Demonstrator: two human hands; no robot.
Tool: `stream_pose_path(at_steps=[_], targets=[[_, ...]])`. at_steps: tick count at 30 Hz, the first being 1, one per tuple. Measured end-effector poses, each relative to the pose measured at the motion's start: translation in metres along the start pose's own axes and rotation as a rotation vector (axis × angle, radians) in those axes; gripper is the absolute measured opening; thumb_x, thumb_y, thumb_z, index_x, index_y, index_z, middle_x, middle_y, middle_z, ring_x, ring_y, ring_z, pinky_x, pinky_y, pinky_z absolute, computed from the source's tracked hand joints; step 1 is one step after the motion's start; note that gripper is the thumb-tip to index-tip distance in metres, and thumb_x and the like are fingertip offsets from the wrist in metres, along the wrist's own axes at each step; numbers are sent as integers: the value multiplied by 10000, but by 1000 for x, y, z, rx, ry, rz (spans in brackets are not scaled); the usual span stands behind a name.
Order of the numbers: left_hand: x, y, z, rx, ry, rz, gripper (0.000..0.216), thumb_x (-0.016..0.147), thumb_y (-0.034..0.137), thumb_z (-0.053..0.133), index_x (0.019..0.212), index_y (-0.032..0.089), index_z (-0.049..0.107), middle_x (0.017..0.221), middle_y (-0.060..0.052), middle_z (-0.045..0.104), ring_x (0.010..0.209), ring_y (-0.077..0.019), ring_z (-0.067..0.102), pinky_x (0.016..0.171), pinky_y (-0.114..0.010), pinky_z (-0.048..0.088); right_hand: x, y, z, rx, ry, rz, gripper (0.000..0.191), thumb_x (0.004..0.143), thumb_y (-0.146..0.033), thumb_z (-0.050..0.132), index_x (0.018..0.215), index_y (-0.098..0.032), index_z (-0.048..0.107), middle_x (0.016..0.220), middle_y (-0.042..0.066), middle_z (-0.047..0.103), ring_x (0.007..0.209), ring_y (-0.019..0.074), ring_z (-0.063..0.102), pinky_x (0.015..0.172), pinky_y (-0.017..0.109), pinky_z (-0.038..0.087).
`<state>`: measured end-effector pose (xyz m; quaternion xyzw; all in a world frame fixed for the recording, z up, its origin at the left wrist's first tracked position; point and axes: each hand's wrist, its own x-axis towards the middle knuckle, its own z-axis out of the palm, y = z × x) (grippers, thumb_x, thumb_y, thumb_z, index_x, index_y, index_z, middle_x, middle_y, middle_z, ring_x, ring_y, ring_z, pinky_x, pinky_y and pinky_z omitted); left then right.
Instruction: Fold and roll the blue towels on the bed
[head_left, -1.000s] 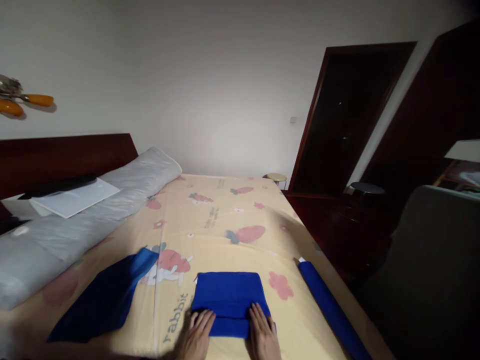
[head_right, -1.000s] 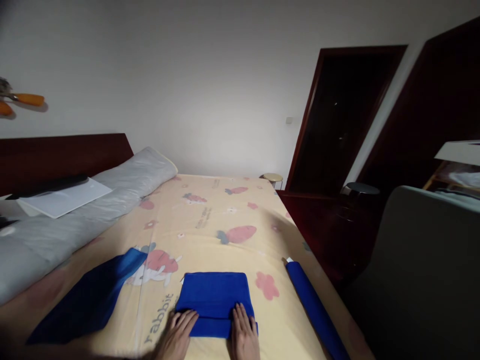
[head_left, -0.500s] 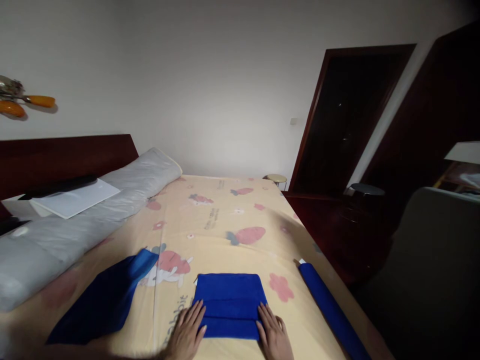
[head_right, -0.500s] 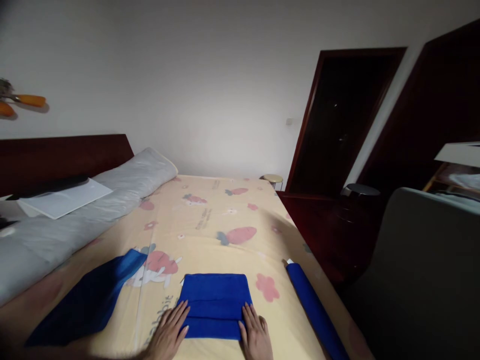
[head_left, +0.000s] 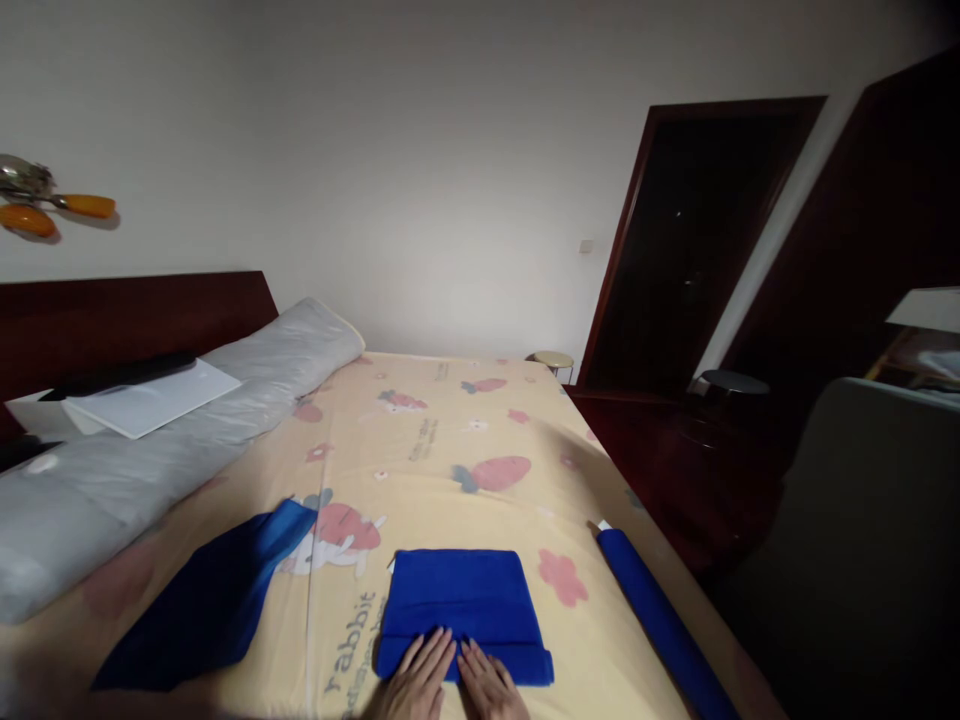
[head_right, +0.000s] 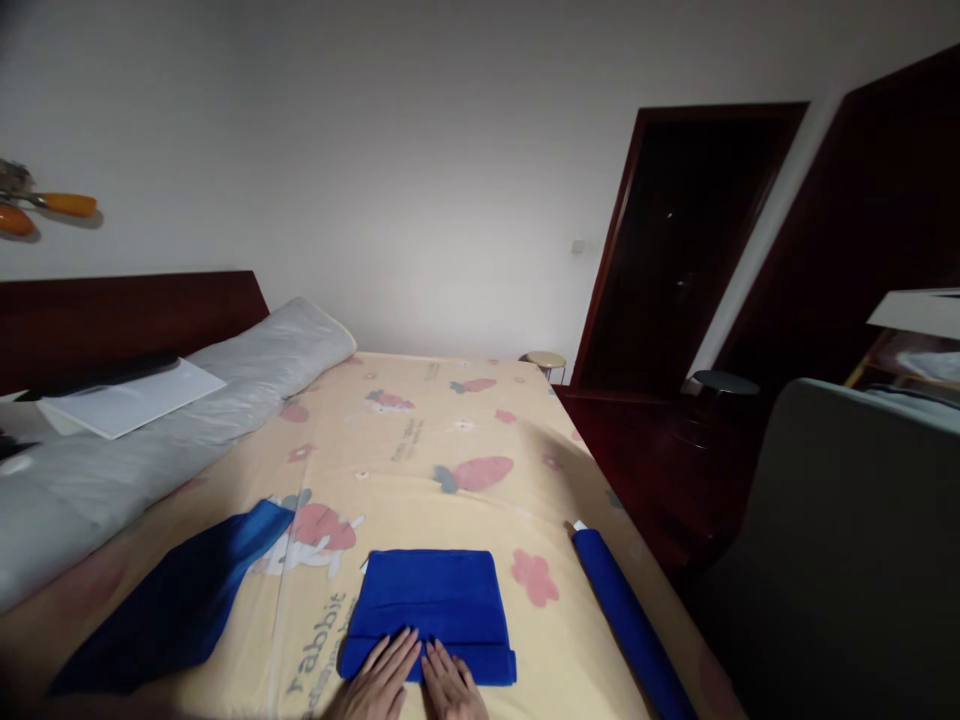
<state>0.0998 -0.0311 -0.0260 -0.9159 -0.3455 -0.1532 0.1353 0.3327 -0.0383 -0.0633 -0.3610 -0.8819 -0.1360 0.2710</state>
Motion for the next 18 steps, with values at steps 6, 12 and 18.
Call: stream_pose_path(at_steps=[6, 12, 18], targets=[[-36, -34, -19, 52, -67, -81, 794, 816, 53, 403, 1531, 248, 117, 1509, 53, 447, 1340, -97, 453, 1091, -225, 379, -44, 41, -32, -157, 0, 26, 610, 897, -209, 442, 1490, -165, 305, 1330, 66, 616, 1176, 183, 618, 918, 246, 499], [-44, -37, 2, 59, -192, -249, 855, 715, -21, 401, 1478, 355, 308, 1459, 41, 523, 1296, -190, 520, 1079, -369, 417, -47, 51, -35, -182, 52, 127, 525, 862, -180, 491, 1378, -276, 483, 1244, 2, 689, 1077, 182, 671, 844, 301, 474], [-13, -36, -16, -83, -400, -434, 561, 787, 55, 424, 1288, 246, 589, 1329, -59, 643, 1260, -231, 552, 1124, -437, 379, -4, 27, -54, 4, -81, 470, 235, 739, -120, 529, 890, -249, 653, 898, 5, 745, 899, 219, 652, 924, 389, 390]])
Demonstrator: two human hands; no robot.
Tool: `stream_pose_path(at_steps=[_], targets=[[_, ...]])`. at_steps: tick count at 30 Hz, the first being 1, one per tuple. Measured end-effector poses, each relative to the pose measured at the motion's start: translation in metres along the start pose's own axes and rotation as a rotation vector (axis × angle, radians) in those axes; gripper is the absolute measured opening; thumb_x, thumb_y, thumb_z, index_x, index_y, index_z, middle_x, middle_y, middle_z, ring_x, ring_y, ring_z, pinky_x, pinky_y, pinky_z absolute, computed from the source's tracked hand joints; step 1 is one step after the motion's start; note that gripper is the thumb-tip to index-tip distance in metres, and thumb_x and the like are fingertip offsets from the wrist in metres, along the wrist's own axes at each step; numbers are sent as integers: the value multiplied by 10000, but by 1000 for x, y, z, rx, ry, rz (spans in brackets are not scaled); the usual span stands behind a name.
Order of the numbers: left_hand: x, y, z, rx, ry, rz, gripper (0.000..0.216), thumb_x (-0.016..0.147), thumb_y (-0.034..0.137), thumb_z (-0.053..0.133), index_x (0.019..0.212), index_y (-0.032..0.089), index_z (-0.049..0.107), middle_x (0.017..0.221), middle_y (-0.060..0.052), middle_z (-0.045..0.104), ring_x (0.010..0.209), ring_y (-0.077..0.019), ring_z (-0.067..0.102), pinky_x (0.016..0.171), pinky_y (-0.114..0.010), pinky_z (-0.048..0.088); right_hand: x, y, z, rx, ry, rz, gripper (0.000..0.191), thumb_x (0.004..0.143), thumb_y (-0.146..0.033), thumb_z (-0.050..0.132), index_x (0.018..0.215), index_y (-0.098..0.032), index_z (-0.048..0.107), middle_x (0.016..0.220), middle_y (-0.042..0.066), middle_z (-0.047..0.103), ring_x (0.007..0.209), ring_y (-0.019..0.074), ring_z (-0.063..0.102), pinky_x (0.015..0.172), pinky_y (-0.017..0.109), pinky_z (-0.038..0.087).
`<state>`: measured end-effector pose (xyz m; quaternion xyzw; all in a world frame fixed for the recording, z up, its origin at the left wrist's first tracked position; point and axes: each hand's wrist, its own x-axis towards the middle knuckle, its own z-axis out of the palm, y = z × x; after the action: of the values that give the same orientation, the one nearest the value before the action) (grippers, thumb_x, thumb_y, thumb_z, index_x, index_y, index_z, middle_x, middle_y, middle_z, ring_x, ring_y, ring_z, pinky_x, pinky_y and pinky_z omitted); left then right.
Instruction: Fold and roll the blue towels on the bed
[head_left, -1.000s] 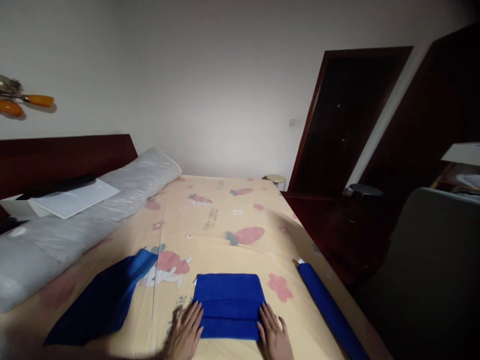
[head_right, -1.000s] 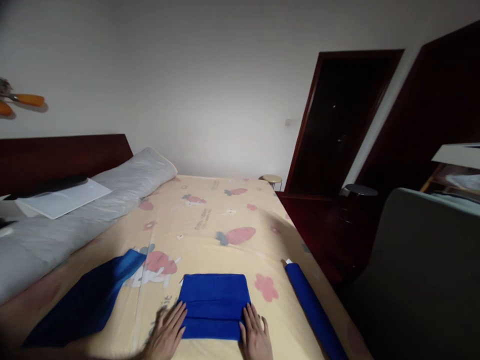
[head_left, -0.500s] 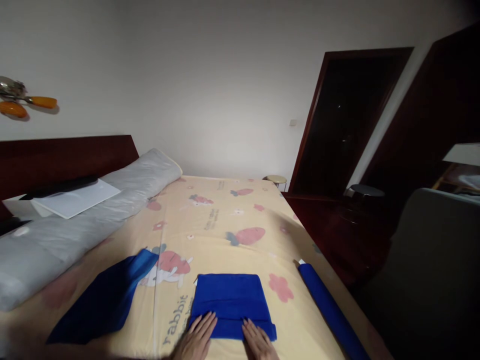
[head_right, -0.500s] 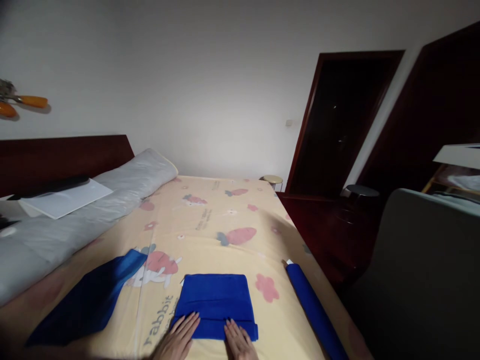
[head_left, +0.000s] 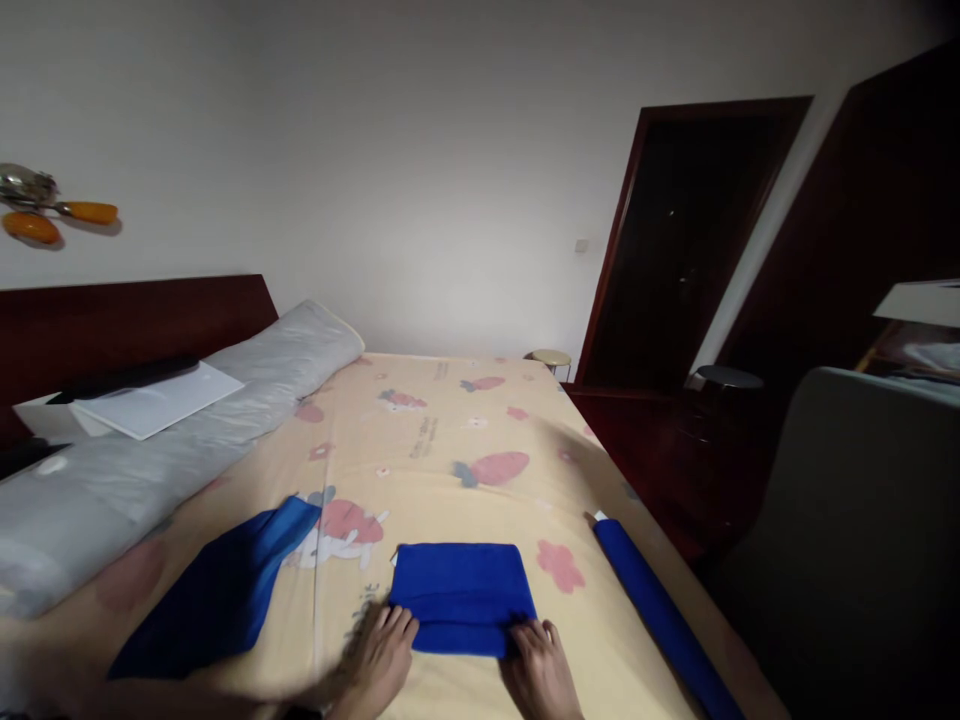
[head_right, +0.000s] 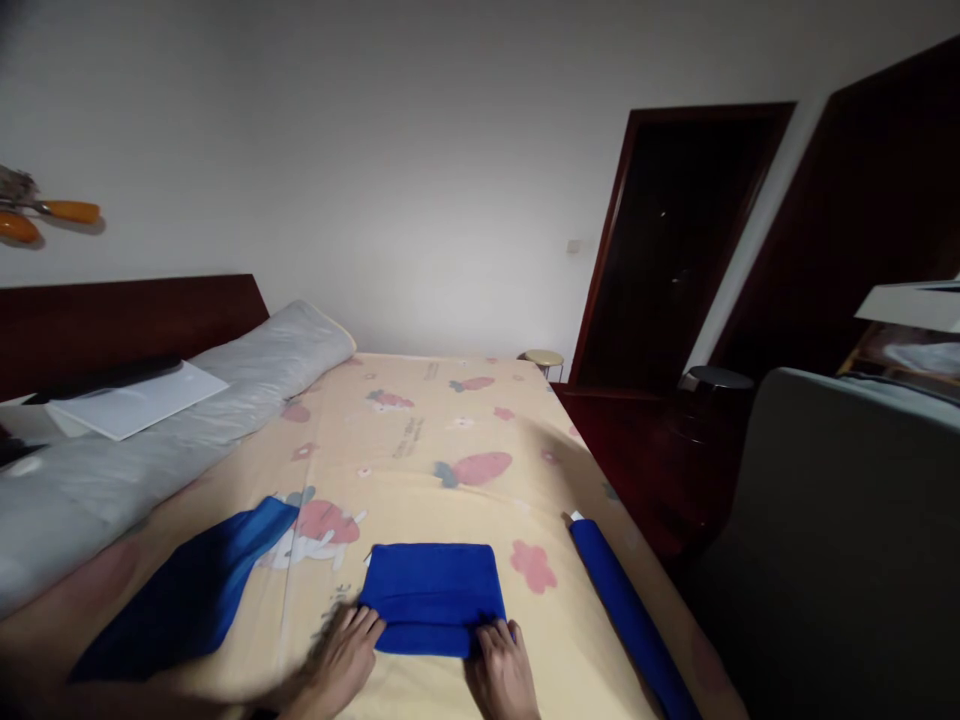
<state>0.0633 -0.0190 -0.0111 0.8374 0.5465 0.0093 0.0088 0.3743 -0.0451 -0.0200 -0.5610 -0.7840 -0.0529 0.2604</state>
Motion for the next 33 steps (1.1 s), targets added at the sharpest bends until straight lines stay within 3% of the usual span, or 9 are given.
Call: stream_pose_path(at_steps=[3, 6, 10, 14, 18, 23, 25, 30, 33], targets=[[4, 4, -13, -75, -80, -97, 484, 816, 108, 444, 1260, 205, 609, 1316, -93, 649, 1280, -254, 536, 1151, -488, 330, 8, -15, -12, 12, -97, 115, 190, 683, -80, 505, 705, -233, 617, 759, 18, 697, 853, 240, 621, 911, 419, 392], [8, 15, -13, -95, -97, -113, 517, 818, 67, 394, 1284, 175, 592, 1326, -118, 639, 1293, -261, 526, 1149, -508, 326, 13, -29, -12, -8, -81, 179, 226, 690, -75, 490, 745, -220, 654, 819, 52, 704, 866, 257, 623, 902, 433, 407], [15, 46, 3, -111, -60, -25, 622, 800, 37, 383, 1390, 204, 484, 1456, -89, 525, 1360, -237, 453, 1138, -444, 369, 18, -58, 7, 150, -62, 139, 377, 704, -106, 509, 1016, -224, 683, 980, 49, 729, 941, 233, 640, 937, 387, 429], [15, 61, 20, -97, 88, 139, 559, 883, 126, 396, 1434, 217, 417, 1465, -53, 515, 1339, -201, 478, 1107, -380, 422, 19, -66, 26, 238, -172, 1, 561, 743, -132, 488, 1288, -227, 574, 1244, 43, 688, 1130, 213, 622, 1023, 365, 413], [1, 19, 21, -13, 293, 232, 510, 981, 319, 389, 1483, 298, 302, 1444, 15, 539, 1277, -142, 534, 1061, -309, 450, 9, -24, 25, 129, -197, 20, 469, 909, -308, 437, 1363, -226, 520, 1363, 58, 605, 1257, 238, 556, 1057, 407, 404], [-19, -37, 13, 110, 471, 145, 555, 962, 437, 445, 1484, 318, 296, 1386, 18, 601, 1233, -166, 570, 1000, -328, 472, -7, 18, 23, -16, -123, 111, 423, 949, -428, 395, 1274, -262, 609, 1352, 67, 612, 1289, 279, 528, 1025, 459, 430], [-16, -30, 13, 125, 502, 151, 549, 966, 415, 439, 1485, 307, 295, 1385, 9, 601, 1243, -178, 564, 1007, -342, 466, -3, 7, 25, -20, -109, 113, 430, 960, -418, 376, 1283, -248, 602, 1367, 73, 596, 1299, 281, 518, 1038, 468, 429], [13, 36, 19, 34, 504, 287, 581, 989, 302, 369, 1524, 246, 149, 1411, 3, 576, 1251, -114, 552, 1013, -256, 464, 25, -57, 33, 154, -247, -57, 454, 978, -406, 347, 1382, -263, 497, 1409, 28, 552, 1293, 215, 525, 1051, 381, 452], [21, 42, 21, 24, 478, 288, 592, 994, 304, 352, 1527, 244, 102, 1432, -3, 552, 1269, -110, 535, 997, -256, 474, 33, -58, 33, 154, -299, 27, 482, 975, -436, 331, 1366, -226, 518, 1406, 56, 548, 1308, 252, 508, 1062, 447, 450]])
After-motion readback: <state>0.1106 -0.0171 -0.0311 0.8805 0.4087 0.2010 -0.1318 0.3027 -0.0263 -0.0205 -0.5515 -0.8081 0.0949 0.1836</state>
